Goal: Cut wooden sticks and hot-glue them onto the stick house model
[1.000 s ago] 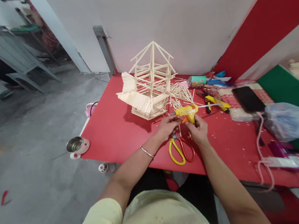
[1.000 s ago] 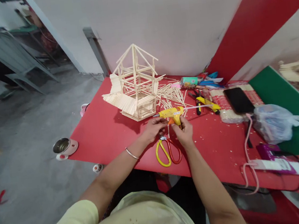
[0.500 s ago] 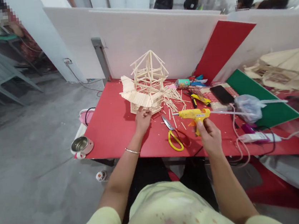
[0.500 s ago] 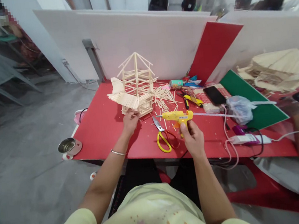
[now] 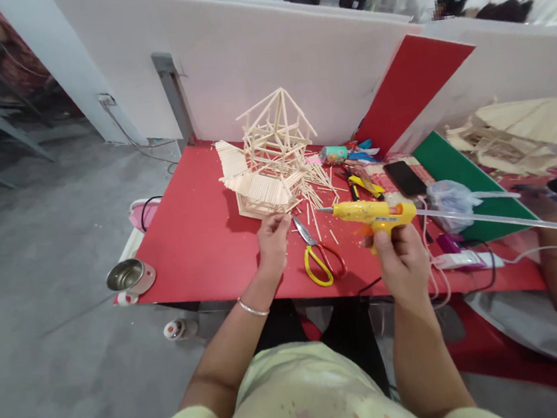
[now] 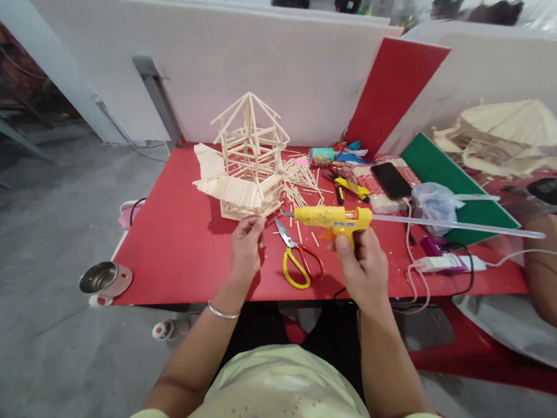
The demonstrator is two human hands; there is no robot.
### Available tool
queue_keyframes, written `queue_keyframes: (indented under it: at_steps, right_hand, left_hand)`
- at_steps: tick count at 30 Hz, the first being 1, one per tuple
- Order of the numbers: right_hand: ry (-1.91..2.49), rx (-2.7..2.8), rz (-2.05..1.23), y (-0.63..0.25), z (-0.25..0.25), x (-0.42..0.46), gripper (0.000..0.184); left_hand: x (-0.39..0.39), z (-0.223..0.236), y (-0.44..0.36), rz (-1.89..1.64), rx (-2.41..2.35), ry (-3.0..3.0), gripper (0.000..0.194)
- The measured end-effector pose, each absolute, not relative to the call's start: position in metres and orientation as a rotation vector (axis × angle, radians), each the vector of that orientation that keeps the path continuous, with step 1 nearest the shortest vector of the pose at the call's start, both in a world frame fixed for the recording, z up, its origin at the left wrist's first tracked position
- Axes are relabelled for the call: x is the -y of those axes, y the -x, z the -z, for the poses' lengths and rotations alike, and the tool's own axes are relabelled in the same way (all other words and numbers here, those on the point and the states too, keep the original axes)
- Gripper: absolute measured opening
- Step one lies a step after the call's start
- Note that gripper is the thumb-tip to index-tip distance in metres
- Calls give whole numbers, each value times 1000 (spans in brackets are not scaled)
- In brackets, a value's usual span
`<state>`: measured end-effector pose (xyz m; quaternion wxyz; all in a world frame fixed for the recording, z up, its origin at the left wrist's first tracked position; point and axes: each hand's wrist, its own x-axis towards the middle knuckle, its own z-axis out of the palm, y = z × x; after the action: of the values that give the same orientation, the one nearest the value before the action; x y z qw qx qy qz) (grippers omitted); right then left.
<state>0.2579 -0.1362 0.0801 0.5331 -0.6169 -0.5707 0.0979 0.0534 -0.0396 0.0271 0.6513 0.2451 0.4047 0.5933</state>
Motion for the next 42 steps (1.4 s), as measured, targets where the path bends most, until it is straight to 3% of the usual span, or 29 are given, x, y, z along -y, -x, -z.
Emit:
queue_keyframes:
  at_steps: [7,12,19,25,42]
  right_hand:
    - [1561,1542,31,-245,-100,123,30]
    - [1604,1679,315,-236,-111,109,28]
    - [1672,1683,555,-229,-117,85,44]
    - [1646,1814,719,-223,-136,75,32]
    - [1558,2001,1076,-216,-152,62,30]
  left_hand:
    - [64,-58,-51,-1141,-495,-237,35]
    - [54,-66,-44,-1113,-469,-82,29]
    - [48,-70,-38,-1015,-439,17,30]
    - [44,-70,-35,-965,-401,31,32]
    - [40,-69,-33,-924,-349,16,34]
